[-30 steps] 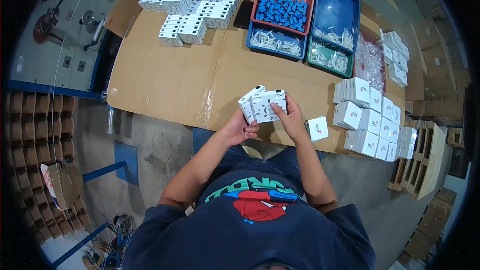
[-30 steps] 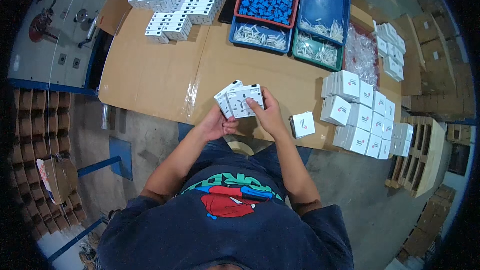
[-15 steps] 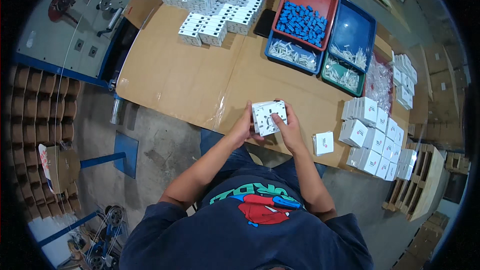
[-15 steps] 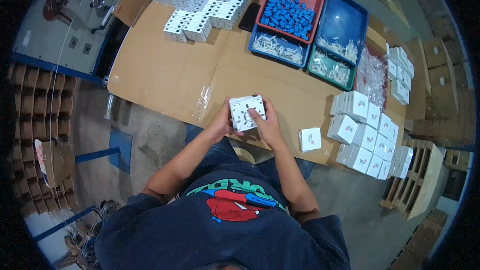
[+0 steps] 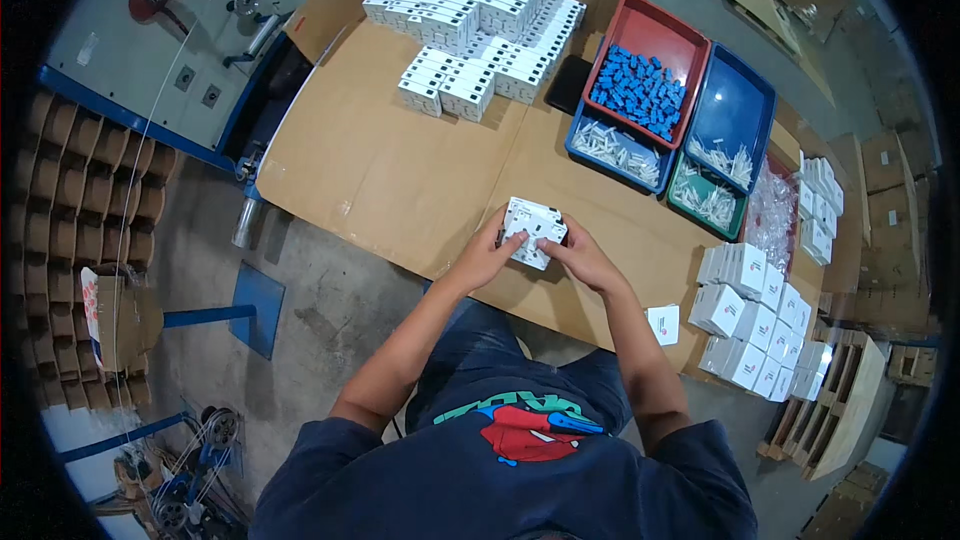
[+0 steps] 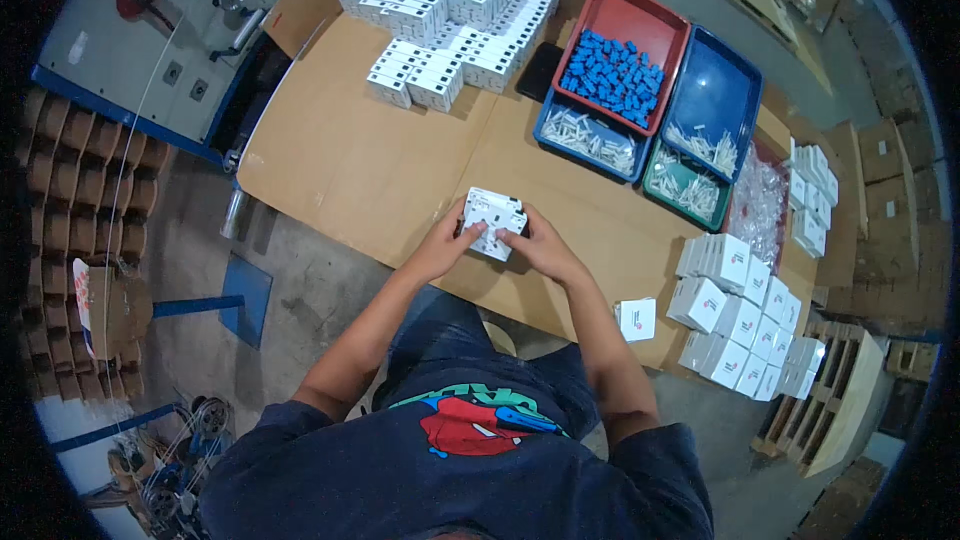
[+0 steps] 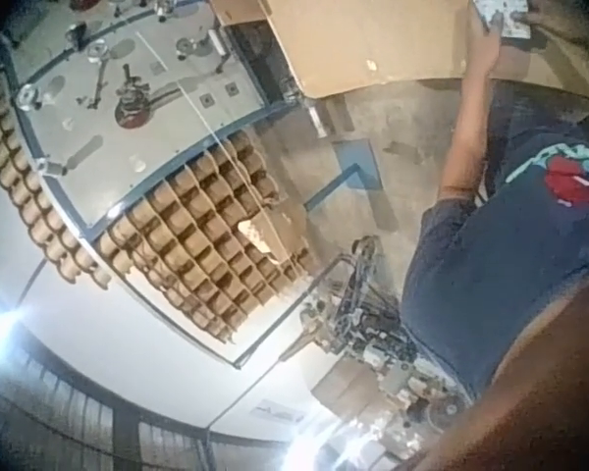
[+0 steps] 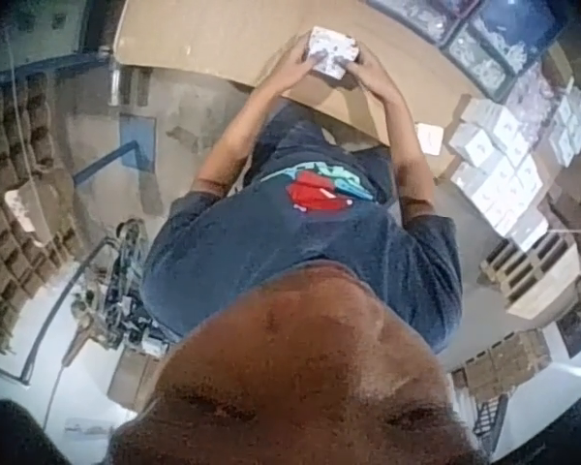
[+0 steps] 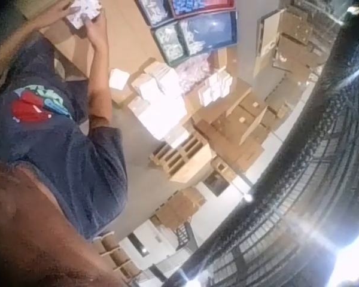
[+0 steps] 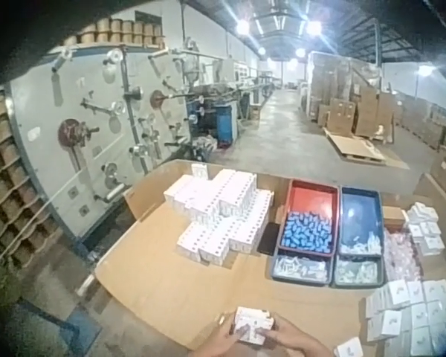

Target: Assemble and package electrical components into small boxes at a factory workbench.

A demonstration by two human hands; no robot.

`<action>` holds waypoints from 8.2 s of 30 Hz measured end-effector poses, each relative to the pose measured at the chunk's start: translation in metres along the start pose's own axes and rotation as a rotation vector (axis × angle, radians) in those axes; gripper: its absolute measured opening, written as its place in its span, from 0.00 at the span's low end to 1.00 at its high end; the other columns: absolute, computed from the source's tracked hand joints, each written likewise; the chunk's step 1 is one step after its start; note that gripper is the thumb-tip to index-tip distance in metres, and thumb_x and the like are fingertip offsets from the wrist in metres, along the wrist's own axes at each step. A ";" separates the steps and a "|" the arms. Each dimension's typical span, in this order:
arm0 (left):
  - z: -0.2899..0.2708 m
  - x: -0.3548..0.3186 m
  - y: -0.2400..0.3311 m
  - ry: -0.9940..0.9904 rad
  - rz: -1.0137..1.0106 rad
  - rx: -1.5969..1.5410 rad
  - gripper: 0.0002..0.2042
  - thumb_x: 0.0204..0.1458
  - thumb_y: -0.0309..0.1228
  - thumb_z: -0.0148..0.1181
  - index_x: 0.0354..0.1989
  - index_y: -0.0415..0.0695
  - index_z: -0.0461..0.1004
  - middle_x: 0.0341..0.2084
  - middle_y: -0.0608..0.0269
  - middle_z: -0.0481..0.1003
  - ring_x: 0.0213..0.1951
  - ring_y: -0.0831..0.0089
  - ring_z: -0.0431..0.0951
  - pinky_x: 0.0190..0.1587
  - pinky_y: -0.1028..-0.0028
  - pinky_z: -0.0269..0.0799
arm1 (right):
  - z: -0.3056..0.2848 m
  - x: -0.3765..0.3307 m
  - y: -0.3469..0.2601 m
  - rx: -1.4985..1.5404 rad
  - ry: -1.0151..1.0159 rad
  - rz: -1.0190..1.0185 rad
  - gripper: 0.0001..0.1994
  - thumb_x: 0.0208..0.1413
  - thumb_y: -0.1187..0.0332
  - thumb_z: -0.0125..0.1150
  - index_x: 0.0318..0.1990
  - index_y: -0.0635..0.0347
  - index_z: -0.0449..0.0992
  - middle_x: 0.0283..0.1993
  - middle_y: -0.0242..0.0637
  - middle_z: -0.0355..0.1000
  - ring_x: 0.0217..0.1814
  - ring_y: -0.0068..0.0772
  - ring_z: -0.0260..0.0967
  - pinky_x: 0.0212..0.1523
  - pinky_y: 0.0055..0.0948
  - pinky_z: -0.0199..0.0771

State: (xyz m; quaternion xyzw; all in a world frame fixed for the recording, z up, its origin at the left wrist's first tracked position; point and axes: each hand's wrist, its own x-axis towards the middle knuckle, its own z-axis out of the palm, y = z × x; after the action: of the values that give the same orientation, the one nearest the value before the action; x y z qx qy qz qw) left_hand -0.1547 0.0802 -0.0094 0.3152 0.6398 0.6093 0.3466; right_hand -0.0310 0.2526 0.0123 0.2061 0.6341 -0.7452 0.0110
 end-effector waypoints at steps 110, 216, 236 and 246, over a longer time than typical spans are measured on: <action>-0.114 0.160 -0.036 0.671 0.101 0.217 0.38 0.58 0.30 0.57 0.74 0.38 0.44 0.68 0.42 0.55 0.69 0.52 0.59 0.68 0.63 0.58 | 0.072 0.255 -0.079 -1.407 0.544 -0.633 0.29 0.32 0.65 0.76 0.45 0.64 0.71 0.44 0.44 0.65 0.50 0.45 0.63 0.49 0.39 0.62; 0.155 -0.016 0.062 -0.548 -0.959 -0.893 0.36 0.64 0.64 0.35 0.70 0.49 0.57 0.60 0.50 0.70 0.53 0.55 0.78 0.50 0.49 0.80 | -0.043 -0.212 0.004 -0.047 0.465 -0.271 0.40 0.48 0.71 0.74 0.70 0.65 0.61 0.60 0.43 0.70 0.62 0.34 0.67 0.65 0.35 0.64; 0.152 -0.022 0.059 -0.542 -0.889 -0.812 0.33 0.65 0.61 0.39 0.63 0.45 0.64 0.47 0.51 0.77 0.44 0.58 0.83 0.37 0.66 0.83 | -0.028 -0.205 -0.005 -0.466 0.459 -0.296 0.37 0.41 0.65 0.79 0.63 0.51 0.74 0.63 0.43 0.67 0.62 0.43 0.69 0.60 0.36 0.71; 0.158 -0.025 0.074 -0.441 -0.870 -0.671 0.34 0.65 0.63 0.34 0.63 0.46 0.64 0.49 0.53 0.76 0.43 0.59 0.82 0.39 0.68 0.81 | -0.017 -0.204 0.003 -0.447 0.463 -0.272 0.38 0.40 0.64 0.80 0.65 0.46 0.73 0.63 0.43 0.66 0.60 0.42 0.70 0.58 0.35 0.72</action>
State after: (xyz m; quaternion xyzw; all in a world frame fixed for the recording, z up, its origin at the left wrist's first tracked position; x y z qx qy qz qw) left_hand -0.0115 0.1531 0.0630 0.0163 0.3955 0.5001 0.7702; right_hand 0.1613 0.2184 0.0726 0.2757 0.7890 -0.5160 -0.1875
